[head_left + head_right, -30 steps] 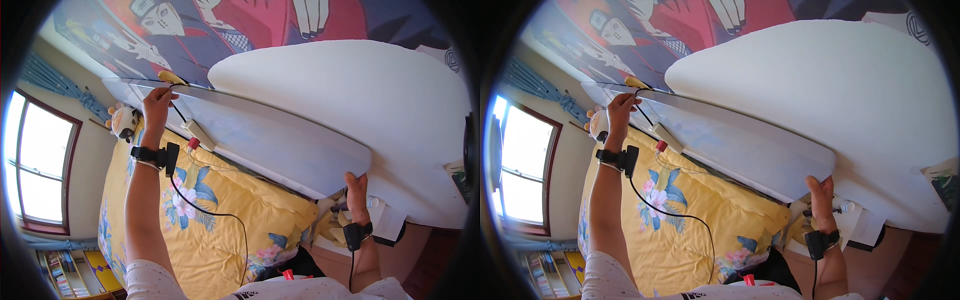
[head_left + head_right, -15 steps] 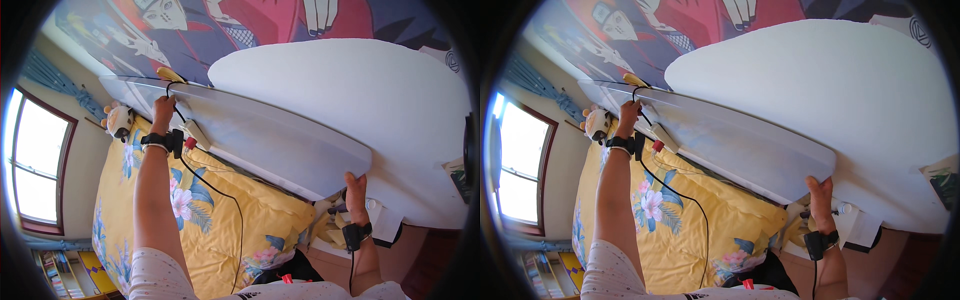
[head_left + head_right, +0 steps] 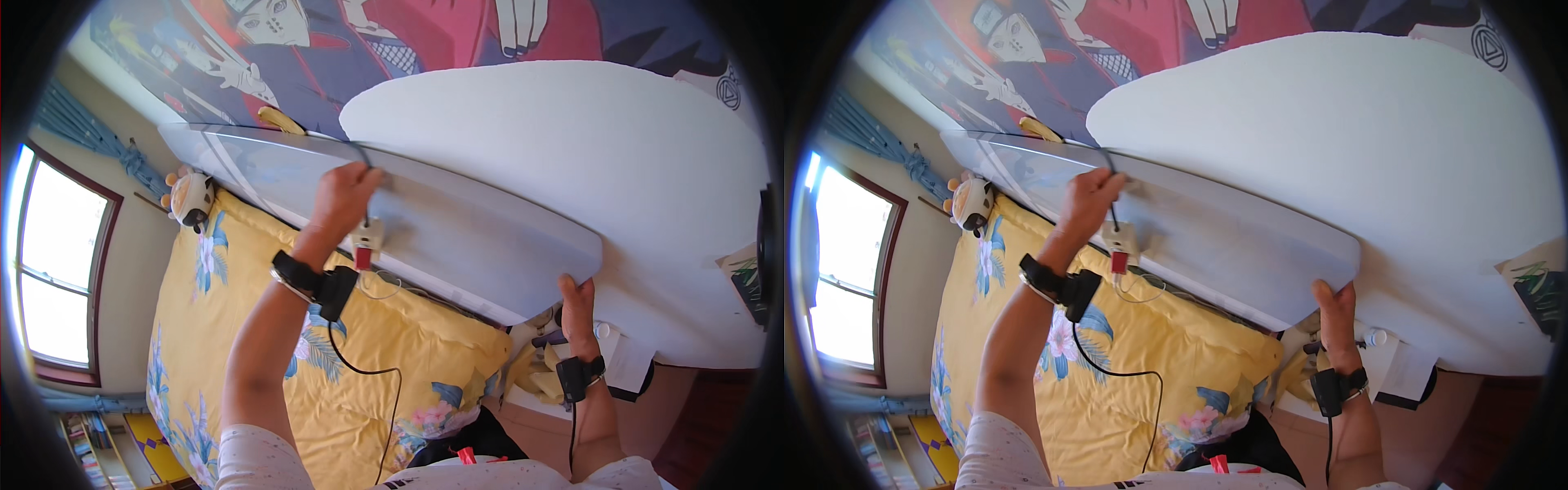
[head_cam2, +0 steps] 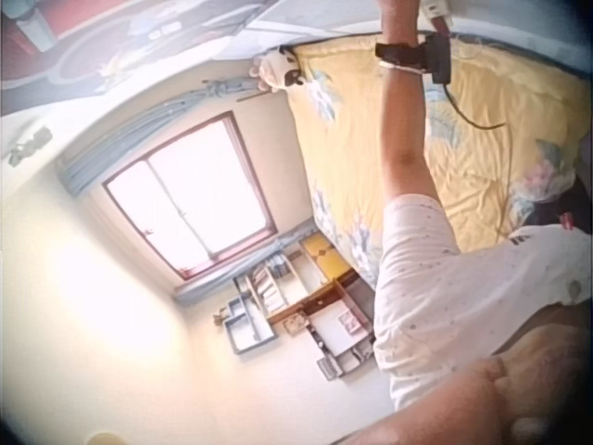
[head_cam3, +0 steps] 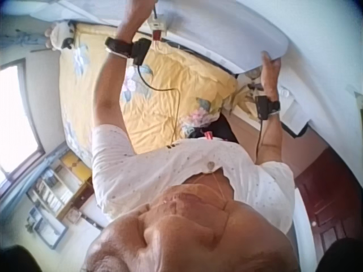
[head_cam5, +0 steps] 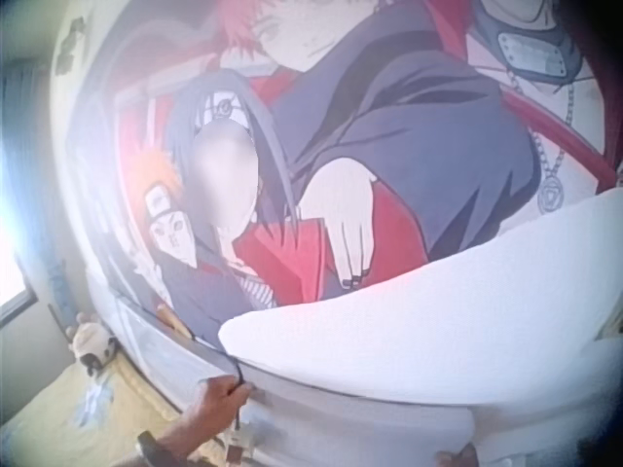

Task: The person peels several wall stickers and pieces of tape off the wall and headboard area using their hands.

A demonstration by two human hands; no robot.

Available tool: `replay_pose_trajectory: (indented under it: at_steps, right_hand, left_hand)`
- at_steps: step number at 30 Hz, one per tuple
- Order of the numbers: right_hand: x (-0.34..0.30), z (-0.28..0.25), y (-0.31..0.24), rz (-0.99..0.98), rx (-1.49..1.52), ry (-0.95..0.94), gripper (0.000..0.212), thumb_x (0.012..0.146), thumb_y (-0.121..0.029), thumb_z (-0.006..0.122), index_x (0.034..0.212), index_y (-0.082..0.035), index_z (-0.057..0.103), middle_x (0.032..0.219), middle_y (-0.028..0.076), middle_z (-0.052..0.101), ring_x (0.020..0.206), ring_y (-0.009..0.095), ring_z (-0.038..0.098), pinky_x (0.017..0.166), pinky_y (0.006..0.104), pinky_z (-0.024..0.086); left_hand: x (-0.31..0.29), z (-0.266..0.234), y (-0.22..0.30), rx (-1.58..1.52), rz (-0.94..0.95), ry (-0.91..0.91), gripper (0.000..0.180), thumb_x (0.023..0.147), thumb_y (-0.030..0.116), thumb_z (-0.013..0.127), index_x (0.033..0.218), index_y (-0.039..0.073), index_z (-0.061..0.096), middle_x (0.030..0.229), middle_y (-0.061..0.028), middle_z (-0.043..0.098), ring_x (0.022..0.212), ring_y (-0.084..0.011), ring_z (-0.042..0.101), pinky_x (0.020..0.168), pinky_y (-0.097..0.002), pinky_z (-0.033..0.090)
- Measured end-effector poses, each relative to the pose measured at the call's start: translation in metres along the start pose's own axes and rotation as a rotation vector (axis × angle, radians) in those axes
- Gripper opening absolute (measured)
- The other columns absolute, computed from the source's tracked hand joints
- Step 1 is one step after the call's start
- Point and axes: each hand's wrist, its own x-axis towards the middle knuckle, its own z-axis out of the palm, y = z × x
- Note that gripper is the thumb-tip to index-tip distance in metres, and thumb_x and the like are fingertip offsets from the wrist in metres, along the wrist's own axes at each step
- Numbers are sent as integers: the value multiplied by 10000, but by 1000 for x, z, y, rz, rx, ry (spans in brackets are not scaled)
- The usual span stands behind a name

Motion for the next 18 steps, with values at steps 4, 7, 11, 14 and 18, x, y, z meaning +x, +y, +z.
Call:
replay_pose_trajectory:
  at_steps: [4, 7, 11, 14, 18]
  right_hand:
    - [0, -2, 0, 22, 13, -5, 578, 770, -247, 636, 1227, -2, 381, 1155, 54, 475, 1057, 147, 439, 939, 299, 326]
    - [0, 5, -4, 21, 23, -8, 567, 773, -226, 626, 1230, -3, 375, 1156, 58, 474, 1056, 148, 438, 939, 298, 326]
    - [0, 7, -7, -4, 49, -13, 485, 789, -124, 582, 1213, 1, 382, 1120, 60, 487, 1015, 141, 453, 913, 290, 350]
    - [1, 2, -9, 2, 30, -23, 490, 787, -131, 588, 1212, 3, 382, 1120, 58, 486, 1016, 141, 452, 913, 288, 350]
    - [2, 3, -6, 8, 10, -31, 492, 787, -137, 590, 1210, 4, 382, 1117, 57, 486, 1016, 140, 453, 913, 287, 351]
  left_hand:
    - [-29, 33, 53, 29, 286, -48, 293, 810, 202, 569, 635, -16, 483, 559, -121, 474, 508, -232, 459, 498, -342, 384]
    - [-45, 48, 69, 43, 343, -94, 261, 798, 159, 568, 632, -10, 458, 653, -176, 485, 617, -392, 455, 533, -397, 384]
    - [-49, 45, 67, 88, 394, -108, 219, 796, 138, 577, 665, -14, 489, 657, -168, 493, 608, -357, 477, 538, -381, 391]
    - [-48, 30, 56, 1, 379, -118, 164, 783, 130, 607, 731, -9, 537, 657, -160, 504, 572, -298, 481, 532, -345, 399]
    - [-49, 3, 10, -188, 43, -99, 111, 755, 40, 611, 841, -11, 563, 669, -34, 547, 557, -97, 492, 504, -239, 403]
